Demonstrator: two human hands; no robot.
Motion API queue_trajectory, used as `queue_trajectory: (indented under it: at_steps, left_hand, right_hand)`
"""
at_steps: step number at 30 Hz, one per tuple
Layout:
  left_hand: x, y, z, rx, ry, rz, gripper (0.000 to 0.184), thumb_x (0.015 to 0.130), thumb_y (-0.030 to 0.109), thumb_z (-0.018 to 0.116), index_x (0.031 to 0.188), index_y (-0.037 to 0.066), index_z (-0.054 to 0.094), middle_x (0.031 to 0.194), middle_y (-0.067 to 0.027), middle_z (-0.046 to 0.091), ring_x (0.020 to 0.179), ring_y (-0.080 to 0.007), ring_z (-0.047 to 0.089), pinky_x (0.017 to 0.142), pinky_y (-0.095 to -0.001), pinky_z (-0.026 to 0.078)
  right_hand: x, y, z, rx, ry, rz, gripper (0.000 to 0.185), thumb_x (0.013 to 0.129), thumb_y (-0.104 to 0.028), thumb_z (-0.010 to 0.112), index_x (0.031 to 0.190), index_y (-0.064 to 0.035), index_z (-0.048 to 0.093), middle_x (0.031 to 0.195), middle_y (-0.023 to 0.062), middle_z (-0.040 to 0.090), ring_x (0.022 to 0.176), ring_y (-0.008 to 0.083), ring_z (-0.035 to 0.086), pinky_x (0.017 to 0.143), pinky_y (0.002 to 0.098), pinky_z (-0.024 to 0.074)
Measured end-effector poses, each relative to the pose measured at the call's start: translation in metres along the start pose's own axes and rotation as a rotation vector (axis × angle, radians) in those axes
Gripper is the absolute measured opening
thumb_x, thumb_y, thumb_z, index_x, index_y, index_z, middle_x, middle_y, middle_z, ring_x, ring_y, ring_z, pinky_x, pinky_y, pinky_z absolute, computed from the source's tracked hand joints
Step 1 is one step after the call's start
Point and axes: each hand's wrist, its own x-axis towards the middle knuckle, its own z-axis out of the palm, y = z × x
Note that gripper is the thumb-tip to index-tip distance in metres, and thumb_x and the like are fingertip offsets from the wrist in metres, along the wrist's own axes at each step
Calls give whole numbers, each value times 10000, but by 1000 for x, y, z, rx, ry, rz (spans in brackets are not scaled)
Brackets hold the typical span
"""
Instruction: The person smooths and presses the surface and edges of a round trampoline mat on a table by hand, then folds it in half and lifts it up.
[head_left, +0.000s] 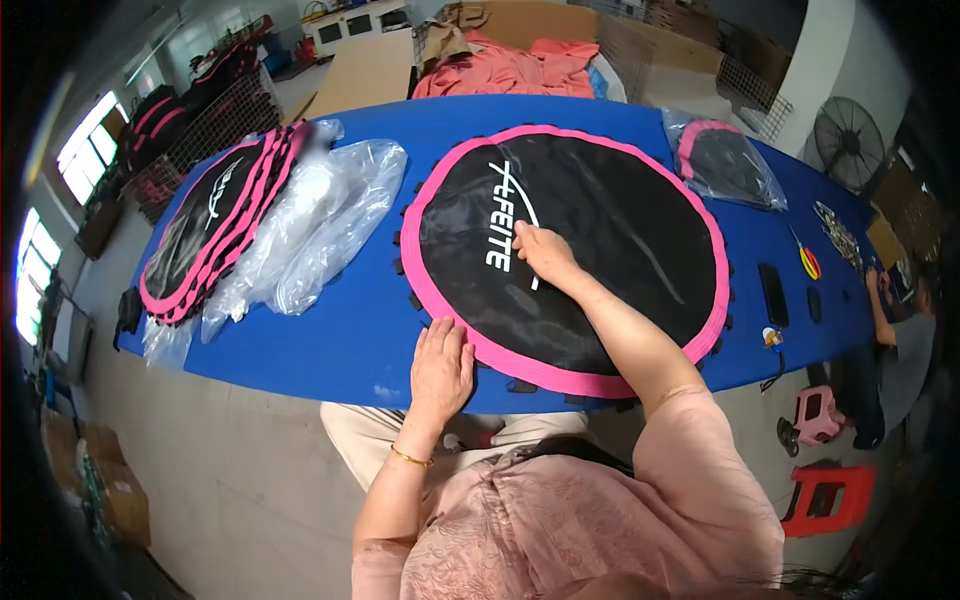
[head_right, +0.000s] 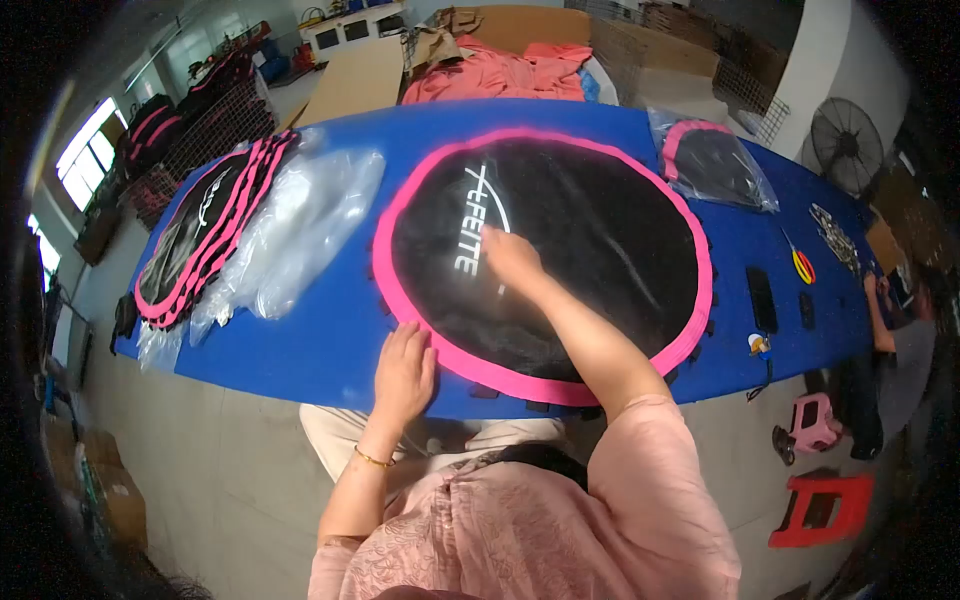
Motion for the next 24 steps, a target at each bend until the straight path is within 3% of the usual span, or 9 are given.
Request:
queue_trajectory:
  at_steps: [6,13,15,16,17,19,20,21,24]
  left_hand:
    - [0,-6,5,-64,45,-26,230,997,108,619,1201,19,677,1320,-225,664,1265,-424,602,1130,-527,443]
    - [3,-8,0,-67,4,-40,210,994,122,632,1168,18,683,1288,-196,681,1259,-386,620,1150,-532,431]
    - [8,-6,-2,-61,41,-49,191,987,104,635,1151,17,680,1241,-191,690,1211,-384,638,1114,-524,455]
    - [10,-2,-5,-58,74,-60,173,981,86,639,1133,15,677,1194,-186,698,1162,-381,655,1077,-516,479]
    - [11,3,-8,-58,71,-71,173,981,86,639,1133,15,677,1194,-186,698,1162,-381,655,1077,-516,479]
    - [19,27,-21,-317,123,-200,143,966,35,647,1106,11,666,1079,-170,697,1018,-369,683,923,-464,541]
    - [25,42,-28,-425,191,-207,131,958,4,660,1089,7,655,999,-156,678,900,-334,690,780,-406,549]
    - [28,53,-33,-517,184,-229,131,965,8,672,1094,7,655,989,-142,674,869,-278,691,767,-350,551]
    - [36,81,-48,-690,243,-237,158,965,12,690,1116,-7,647,1018,-133,663,883,-250,688,806,-327,552]
  right_hand:
    - [-10,8,4,64,185,-99,602,1085,-528,477,834,-34,713,660,94,687,660,265,699,675,405,514]
    - [-13,7,15,14,188,-227,616,1096,-519,488,776,-27,675,591,88,640,534,227,633,586,375,485]
    - [-7,3,16,442,155,-92,629,1104,-542,469,766,-45,654,532,49,575,476,197,554,535,336,440]
    - [-9,-12,6,741,27,110,626,1123,-547,416,716,-100,576,478,-7,442,417,149,406,486,301,345]
    - [-15,-24,-2,739,18,116,626,1123,-547,416,716,-100,576,478,-7,442,417,149,406,486,301,345]
    - [-29,-44,-17,1653,-545,109,613,1142,-529,356,675,-149,473,462,-35,333,395,115,287,476,287,270]
    - [-38,-59,-25,1653,-551,117,613,1142,-529,356,675,-149,473,462,-35,333,395,115,287,476,287,270]
    - [-52,-75,-31,1766,-635,100,612,1148,-518,329,666,-158,442,459,-42,310,392,107,258,476,287,257]
    - [-78,-103,-41,1927,-744,54,614,1156,-504,293,660,-166,422,453,-51,292,386,98,232,477,286,249]
